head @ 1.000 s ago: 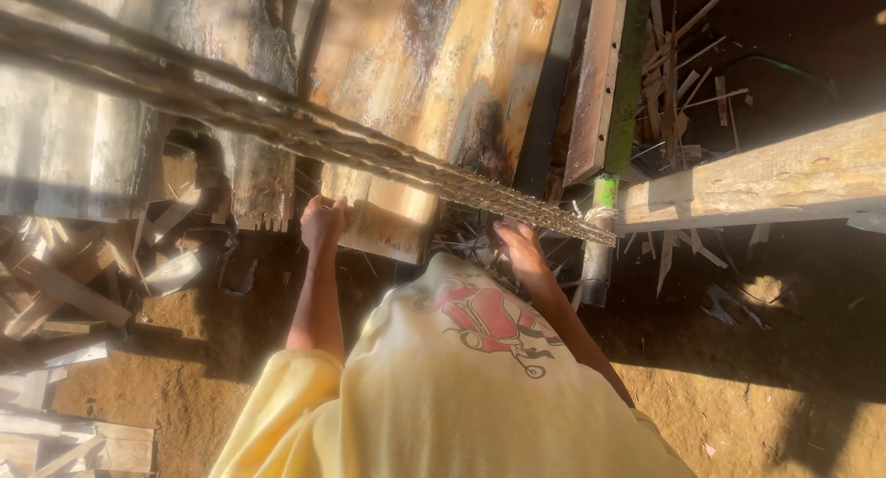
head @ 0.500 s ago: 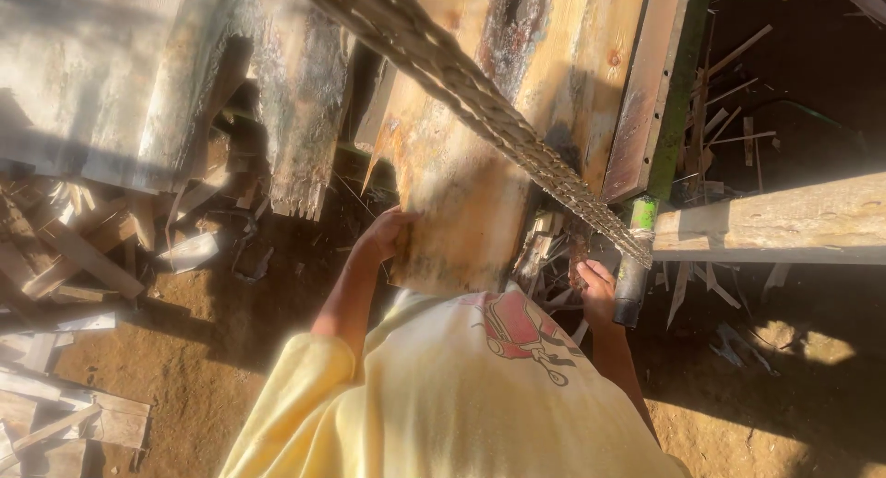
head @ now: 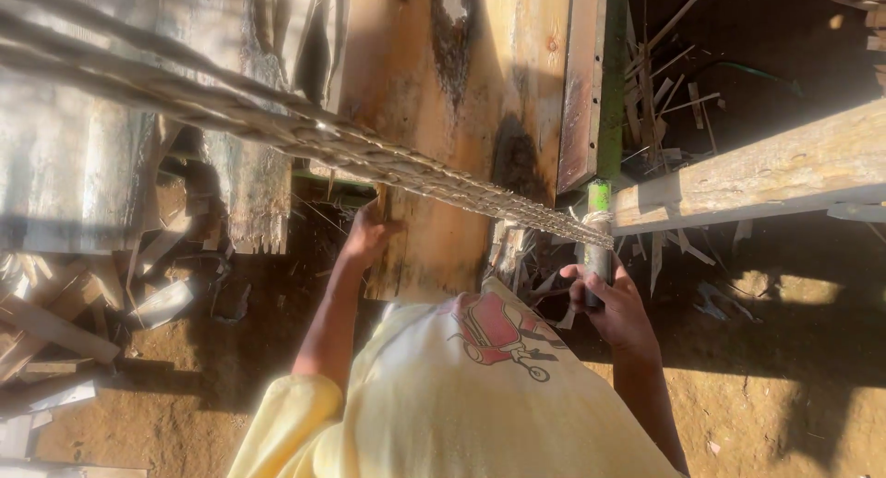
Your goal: Feeding wood planks into a woodworking machine, likely a planer or jointer.
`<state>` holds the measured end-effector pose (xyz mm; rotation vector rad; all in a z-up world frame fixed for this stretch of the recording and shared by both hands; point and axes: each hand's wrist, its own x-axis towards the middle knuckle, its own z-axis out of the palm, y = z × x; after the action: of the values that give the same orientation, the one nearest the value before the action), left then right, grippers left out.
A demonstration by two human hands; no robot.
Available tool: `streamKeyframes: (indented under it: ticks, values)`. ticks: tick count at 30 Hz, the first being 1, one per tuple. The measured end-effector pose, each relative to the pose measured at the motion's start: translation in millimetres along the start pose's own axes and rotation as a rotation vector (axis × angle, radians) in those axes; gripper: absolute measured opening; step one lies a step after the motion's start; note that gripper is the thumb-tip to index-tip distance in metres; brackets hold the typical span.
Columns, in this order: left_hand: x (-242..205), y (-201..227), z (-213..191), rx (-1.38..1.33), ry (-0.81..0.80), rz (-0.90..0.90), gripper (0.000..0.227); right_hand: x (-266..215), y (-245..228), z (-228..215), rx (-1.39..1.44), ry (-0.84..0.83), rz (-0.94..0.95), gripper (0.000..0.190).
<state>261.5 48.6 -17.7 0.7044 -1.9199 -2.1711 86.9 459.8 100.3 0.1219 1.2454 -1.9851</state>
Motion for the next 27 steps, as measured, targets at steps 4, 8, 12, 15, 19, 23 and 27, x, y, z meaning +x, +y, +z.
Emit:
streamKeyframes:
  ticks: [4, 8, 12, 15, 19, 23, 27]
  values:
    - [-15, 56, 13, 0.032, 0.01, -0.04, 0.043, -7, -8, 18, -0.255, 0.078, -0.022, 0.05]
    - [-26, 76, 27, -0.006, -0.008, -0.022, 0.049, -21, -46, 49, -0.32, 0.155, -0.015, 0.046]
    - [0, 72, 22, 0.01, -0.032, -0.013, 0.045, -13, -57, 49, -0.302, 0.128, -0.07, 0.043]
    - [6, 79, 24, 0.179, 0.049, -0.162, 0.046, -9, -56, 45, -0.297, 0.082, -0.097, 0.041]
    - [4, 61, 20, 0.038, -0.02, -0.038, 0.047, -12, -58, 53, -0.348, 0.105, -0.085, 0.045]
    - [53, -30, -28, 0.43, 0.02, -0.283, 0.043, -10, -62, 53, -0.359, 0.092, -0.085, 0.053]
    - [77, -49, -58, 0.411, 0.095, -0.313, 0.043, -1, -57, 47, -0.336, 0.086, -0.082, 0.059]
